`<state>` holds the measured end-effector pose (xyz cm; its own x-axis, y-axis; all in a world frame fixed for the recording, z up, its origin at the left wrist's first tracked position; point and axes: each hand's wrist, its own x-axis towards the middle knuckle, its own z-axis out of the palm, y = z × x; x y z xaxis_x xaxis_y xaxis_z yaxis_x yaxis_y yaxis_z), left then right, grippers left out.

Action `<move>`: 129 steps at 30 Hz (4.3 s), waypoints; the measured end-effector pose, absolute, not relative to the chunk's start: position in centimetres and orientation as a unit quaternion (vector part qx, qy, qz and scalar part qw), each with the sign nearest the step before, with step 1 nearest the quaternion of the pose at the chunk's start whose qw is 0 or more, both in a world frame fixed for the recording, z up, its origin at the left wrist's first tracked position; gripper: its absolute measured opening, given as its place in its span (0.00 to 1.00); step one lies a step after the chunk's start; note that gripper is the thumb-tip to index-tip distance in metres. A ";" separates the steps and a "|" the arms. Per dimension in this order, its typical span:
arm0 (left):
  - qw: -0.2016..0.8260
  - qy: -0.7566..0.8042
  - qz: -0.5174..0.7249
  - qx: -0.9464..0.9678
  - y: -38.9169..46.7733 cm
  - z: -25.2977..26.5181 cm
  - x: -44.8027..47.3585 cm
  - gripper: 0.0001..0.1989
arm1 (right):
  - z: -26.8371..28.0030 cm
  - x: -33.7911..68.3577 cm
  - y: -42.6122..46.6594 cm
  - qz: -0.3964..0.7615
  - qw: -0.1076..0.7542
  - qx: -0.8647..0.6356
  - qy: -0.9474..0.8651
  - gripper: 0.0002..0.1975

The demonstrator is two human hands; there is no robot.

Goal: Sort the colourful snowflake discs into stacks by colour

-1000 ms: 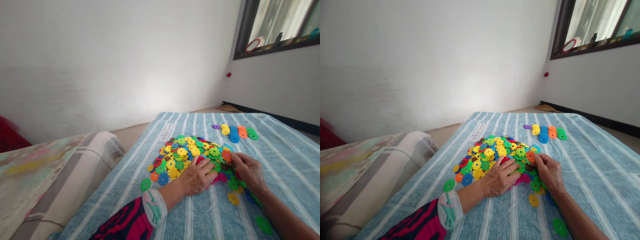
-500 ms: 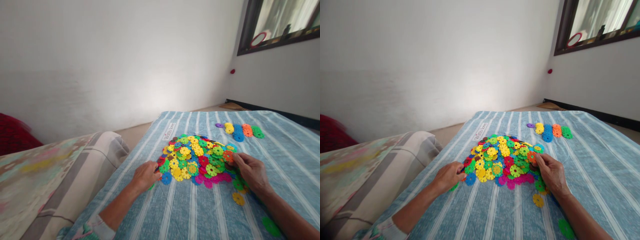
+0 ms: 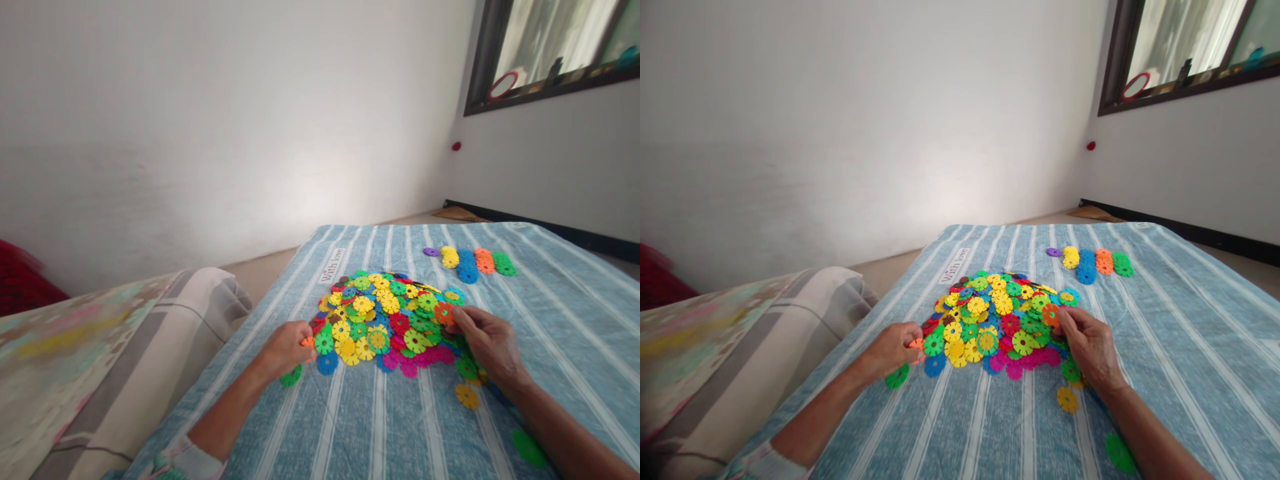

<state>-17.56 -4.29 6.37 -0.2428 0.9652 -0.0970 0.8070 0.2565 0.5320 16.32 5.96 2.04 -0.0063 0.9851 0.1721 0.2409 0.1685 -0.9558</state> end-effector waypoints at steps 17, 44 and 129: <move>0.426 0.553 0.446 0.559 3.1 6.3 -1.7 0.16 | 3.2 13.1 5.2 0.462 0.471 -0.442 -0.608 0.20; -0.054 0.446 0.488 0.748 4.7 2.3 -2.6 0.15 | 5.5 20.5 13.6 0.341 0.493 -0.521 -0.608 0.09; -0.023 0.664 0.194 0.722 7.9 3.5 -11.0 0.11 | 0.2 16.6 6.3 0.009 0.354 -0.330 -0.875 0.11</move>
<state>-10.97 7.87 3.54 0.0423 0.9492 0.3118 0.9675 -0.1168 0.2244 16.65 6.28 0.23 -0.5326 0.5832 0.6134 0.5708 0.7826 -0.2485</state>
